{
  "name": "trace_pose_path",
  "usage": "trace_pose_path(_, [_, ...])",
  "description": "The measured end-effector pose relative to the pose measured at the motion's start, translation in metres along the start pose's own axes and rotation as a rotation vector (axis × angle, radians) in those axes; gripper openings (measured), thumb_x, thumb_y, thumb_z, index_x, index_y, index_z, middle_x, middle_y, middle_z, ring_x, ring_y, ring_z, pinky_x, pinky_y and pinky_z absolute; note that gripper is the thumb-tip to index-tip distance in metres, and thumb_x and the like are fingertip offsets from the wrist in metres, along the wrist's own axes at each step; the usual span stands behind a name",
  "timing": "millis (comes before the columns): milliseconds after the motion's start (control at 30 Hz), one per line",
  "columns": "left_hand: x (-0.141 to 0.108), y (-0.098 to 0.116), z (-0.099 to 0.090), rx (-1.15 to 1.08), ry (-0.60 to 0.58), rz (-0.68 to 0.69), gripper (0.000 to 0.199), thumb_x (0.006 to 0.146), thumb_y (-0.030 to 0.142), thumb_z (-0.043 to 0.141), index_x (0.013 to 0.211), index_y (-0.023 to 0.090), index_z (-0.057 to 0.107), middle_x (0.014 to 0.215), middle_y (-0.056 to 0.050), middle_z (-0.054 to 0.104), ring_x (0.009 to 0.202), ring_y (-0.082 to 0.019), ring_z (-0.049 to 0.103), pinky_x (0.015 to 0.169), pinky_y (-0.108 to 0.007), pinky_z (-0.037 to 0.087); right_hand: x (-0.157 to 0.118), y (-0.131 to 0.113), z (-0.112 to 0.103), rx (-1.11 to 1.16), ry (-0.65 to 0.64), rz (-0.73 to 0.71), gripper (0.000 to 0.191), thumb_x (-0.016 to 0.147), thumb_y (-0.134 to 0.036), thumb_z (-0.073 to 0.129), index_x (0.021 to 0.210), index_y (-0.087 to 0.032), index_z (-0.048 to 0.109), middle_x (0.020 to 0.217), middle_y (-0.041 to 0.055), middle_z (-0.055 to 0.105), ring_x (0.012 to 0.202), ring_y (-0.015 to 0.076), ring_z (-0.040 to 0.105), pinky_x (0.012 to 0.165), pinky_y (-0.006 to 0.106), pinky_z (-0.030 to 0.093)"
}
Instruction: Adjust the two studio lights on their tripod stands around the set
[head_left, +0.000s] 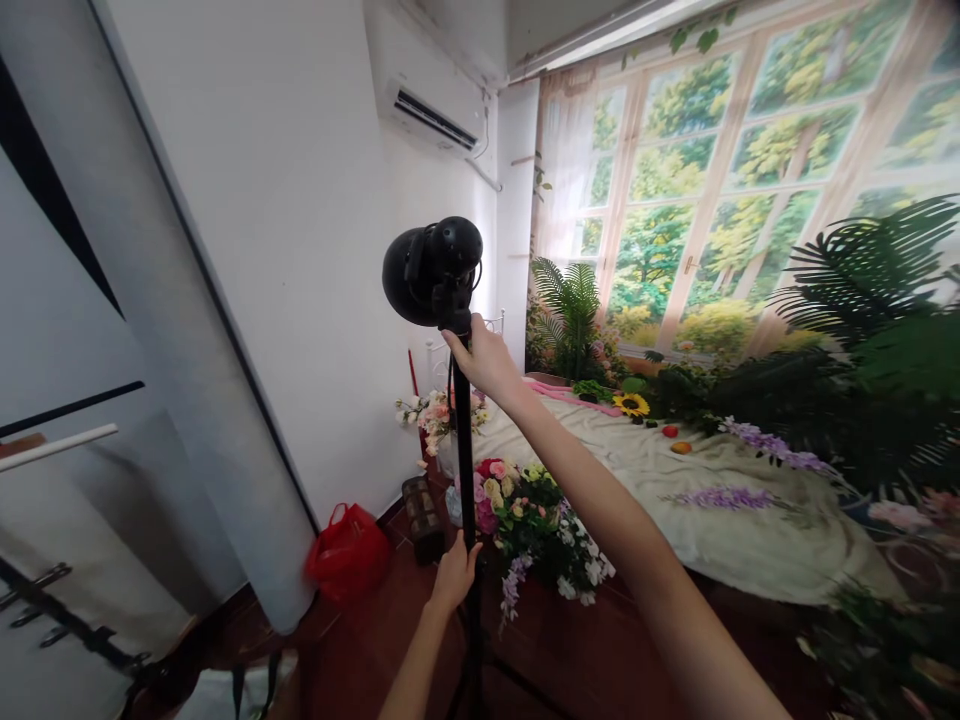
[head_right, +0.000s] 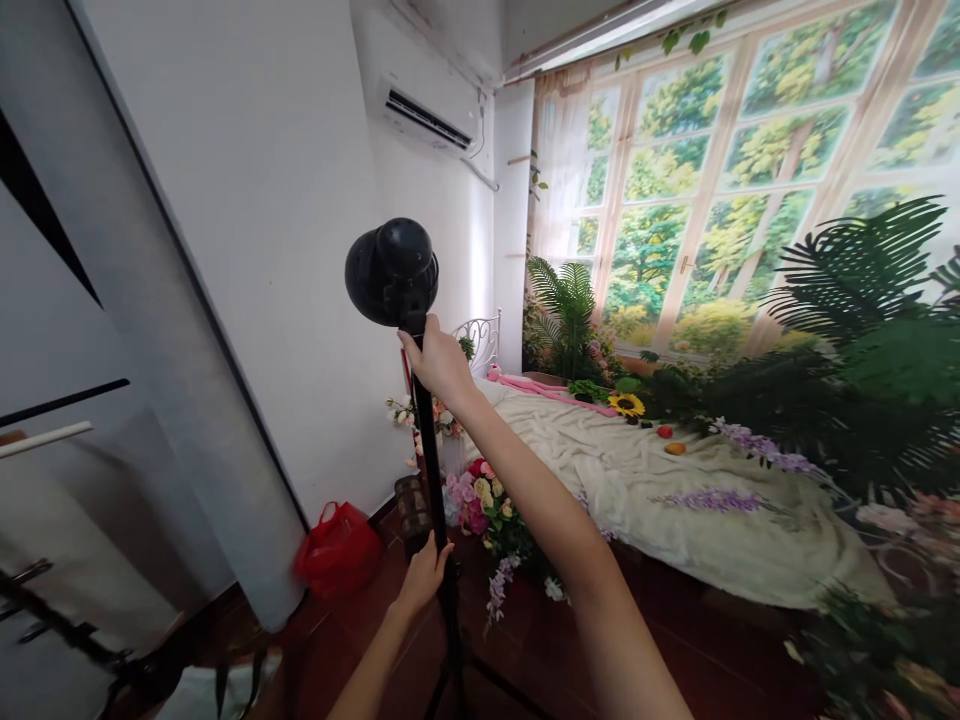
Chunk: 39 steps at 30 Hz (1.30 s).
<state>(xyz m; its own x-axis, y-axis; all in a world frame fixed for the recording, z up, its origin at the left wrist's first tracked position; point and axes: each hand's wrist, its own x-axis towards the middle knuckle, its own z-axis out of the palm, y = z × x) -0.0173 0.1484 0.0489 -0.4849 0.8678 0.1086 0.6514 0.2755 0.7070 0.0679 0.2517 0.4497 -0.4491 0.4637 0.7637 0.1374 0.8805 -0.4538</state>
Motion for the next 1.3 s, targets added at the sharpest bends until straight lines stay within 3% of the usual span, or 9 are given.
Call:
trace_pose_path(167, [-0.002,-0.011,0.008,-0.082,0.037,-0.003,0.048,0.088,0.051,0.044,0.119,0.017,0.058,0.119,-0.011,0.069,0.121,-0.027,0.059,0.100,-0.038,0.047,-0.006,0.002,0.006,-0.049,-0.007,-0.008,0.031,0.095,-0.047,0.046,0.104,-0.017,0.046,0.084,0.0106,0.068,0.077,0.0250,0.066,0.072,0.034,0.050])
trace_pose_path(400, [-0.002,-0.032,0.026,-0.061,0.063,-0.043,0.063,0.085,0.055,0.043,0.126,0.009,0.055,0.128,-0.017,0.063,0.122,-0.029,0.057,0.102,-0.038,0.046,-0.040,0.018,0.022,0.009,-0.052,0.026,0.024,0.095,-0.039,0.048,0.106,-0.018,0.047,0.084,0.0083,0.068,0.069,0.0210,0.065,0.065,0.028,0.047])
trace_pose_path(633, [-0.001,-0.041,0.038,-0.048,0.080,-0.060,0.067,0.087,0.054,0.037,0.131,0.004,0.049,0.132,-0.021,0.059,0.124,-0.029,0.055,0.103,-0.039,0.044,-0.100,0.046,0.057,0.083,-0.109,0.122,0.027,0.095,-0.038,0.047,0.112,-0.017,0.047,0.075,0.0044,0.066,0.065,0.0202,0.064,0.061,0.026,0.044])
trace_pose_path(833, [-0.005,-0.033,0.040,-0.043,0.119,-0.071,0.059,0.090,0.051,0.034,0.128,0.009,0.051,0.130,-0.018,0.060,0.122,-0.028,0.057,0.101,-0.036,0.045,-0.161,0.078,0.094,0.055,-0.211,0.195,0.028,0.095,-0.036,0.046,0.113,-0.015,0.048,0.078,0.0070,0.069,0.069,0.0217,0.068,0.059,0.025,0.044])
trace_pose_path(1067, [-0.008,-0.030,0.038,-0.032,0.113,-0.020,0.046,0.093,0.042,0.036,0.123,0.014,0.055,0.123,-0.016,0.064,0.116,-0.028,0.061,0.094,-0.035,0.047,-0.221,0.106,0.136,0.115,-0.184,0.268,0.034,0.094,-0.034,0.044,0.122,-0.014,0.049,0.097,0.0141,0.070,0.091,0.0266,0.069,0.074,0.034,0.053])
trace_pose_path(1167, [-0.011,-0.032,0.039,-0.061,0.109,-0.065,0.046,0.093,0.043,0.036,0.125,0.015,0.052,0.127,-0.016,0.062,0.120,-0.027,0.059,0.096,-0.034,0.046,-0.232,0.113,0.146,0.136,-0.170,0.282,0.042,0.093,-0.036,0.044,0.130,-0.015,0.046,0.108,0.0163,0.068,0.101,0.0281,0.067,0.081,0.037,0.053])
trace_pose_path(1300, [-0.019,-0.040,0.044,-0.136,0.082,-0.157,0.050,0.093,0.047,0.033,0.131,0.016,0.046,0.134,-0.013,0.058,0.128,-0.023,0.052,0.101,-0.031,0.043,-0.250,0.124,0.157,0.192,-0.230,0.334,0.043,0.094,-0.036,0.043,0.132,-0.017,0.047,0.107,0.0141,0.070,0.099,0.0282,0.068,0.081,0.036,0.054])
